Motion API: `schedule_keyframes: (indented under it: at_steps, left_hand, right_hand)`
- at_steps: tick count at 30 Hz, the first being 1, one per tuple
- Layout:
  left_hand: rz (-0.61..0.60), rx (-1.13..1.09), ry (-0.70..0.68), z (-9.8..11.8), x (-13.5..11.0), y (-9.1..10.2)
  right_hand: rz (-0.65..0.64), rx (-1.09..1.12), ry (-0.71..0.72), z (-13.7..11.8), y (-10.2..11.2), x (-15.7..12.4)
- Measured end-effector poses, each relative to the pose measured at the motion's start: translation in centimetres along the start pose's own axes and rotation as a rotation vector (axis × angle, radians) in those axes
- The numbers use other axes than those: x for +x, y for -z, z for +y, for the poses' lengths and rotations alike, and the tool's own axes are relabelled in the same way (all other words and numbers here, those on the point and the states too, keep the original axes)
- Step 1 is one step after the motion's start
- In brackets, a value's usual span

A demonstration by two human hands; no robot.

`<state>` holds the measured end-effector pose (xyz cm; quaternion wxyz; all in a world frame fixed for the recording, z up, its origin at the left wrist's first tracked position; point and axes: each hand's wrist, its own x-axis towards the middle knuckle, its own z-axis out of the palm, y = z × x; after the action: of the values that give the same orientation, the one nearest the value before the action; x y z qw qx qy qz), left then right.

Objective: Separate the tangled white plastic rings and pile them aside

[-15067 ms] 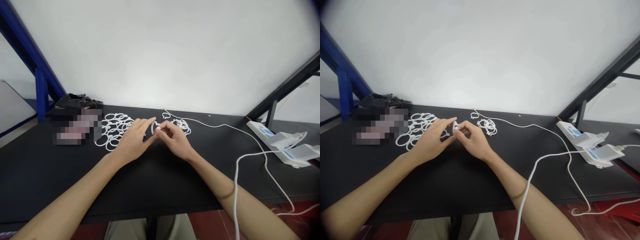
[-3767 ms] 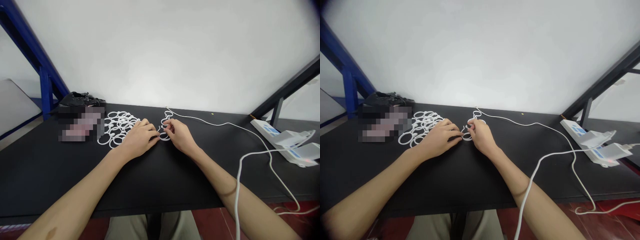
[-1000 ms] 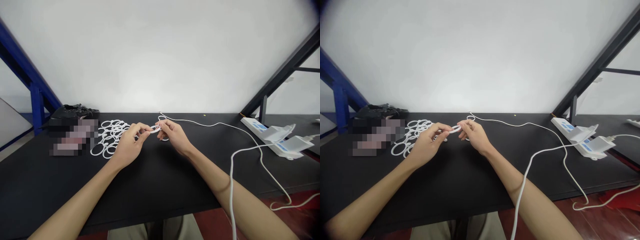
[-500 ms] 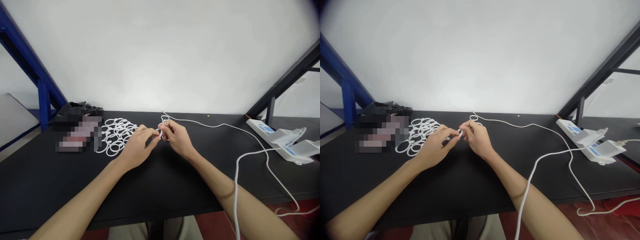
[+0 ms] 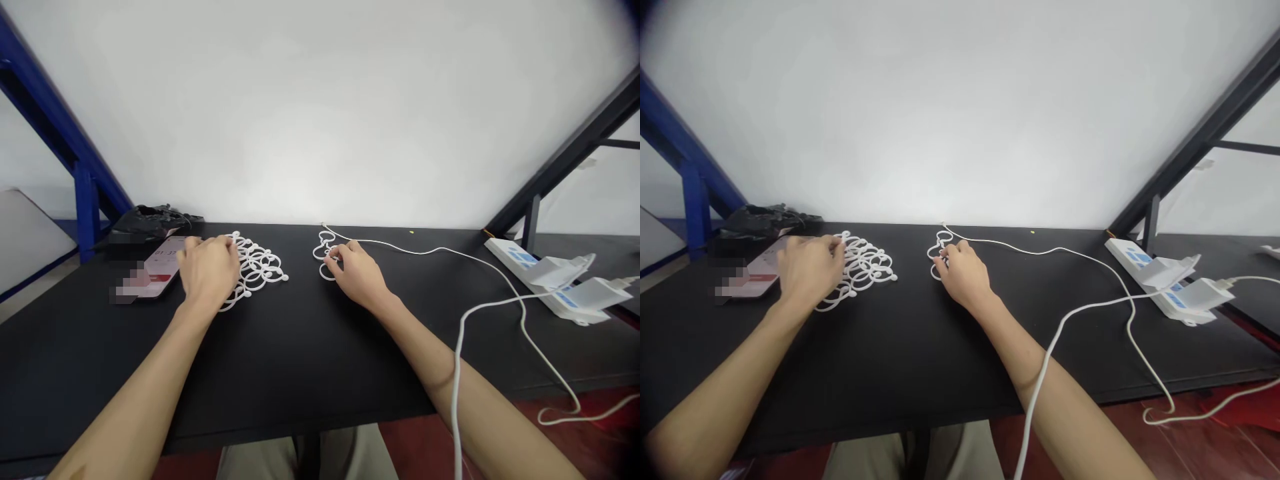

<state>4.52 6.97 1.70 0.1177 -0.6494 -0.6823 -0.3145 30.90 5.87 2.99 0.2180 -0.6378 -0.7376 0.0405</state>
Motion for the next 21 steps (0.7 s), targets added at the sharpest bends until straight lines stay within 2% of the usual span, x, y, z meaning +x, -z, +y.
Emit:
schedule_keyframes:
  at_steps: [3,9,13,16,21]
  left_hand:
    - [-0.063,0.085,0.043,-0.9,-0.2,0.2]
    - [-0.130,0.188,-0.034,0.0,-0.8,1.2]
    - [-0.020,0.118,-0.045,0.5,-0.6,0.5]
    - [0.041,-0.038,-0.184,1.7,-0.8,-0.1]
    - [-0.172,-0.366,-0.490,4.9,-2.1,-0.4]
  right_hand:
    - [-0.066,-0.074,-0.045,0.1,0.0,0.0]
    - [-0.095,-0.070,-0.038,0.3,-0.2,-0.1]
    - [-0.083,-0.020,-0.041,0.5,-0.5,0.0]
    - [-0.028,0.111,0.019,0.4,-0.8,0.0]
    - [0.041,0.424,0.183,-0.5,-1.4,-0.3]
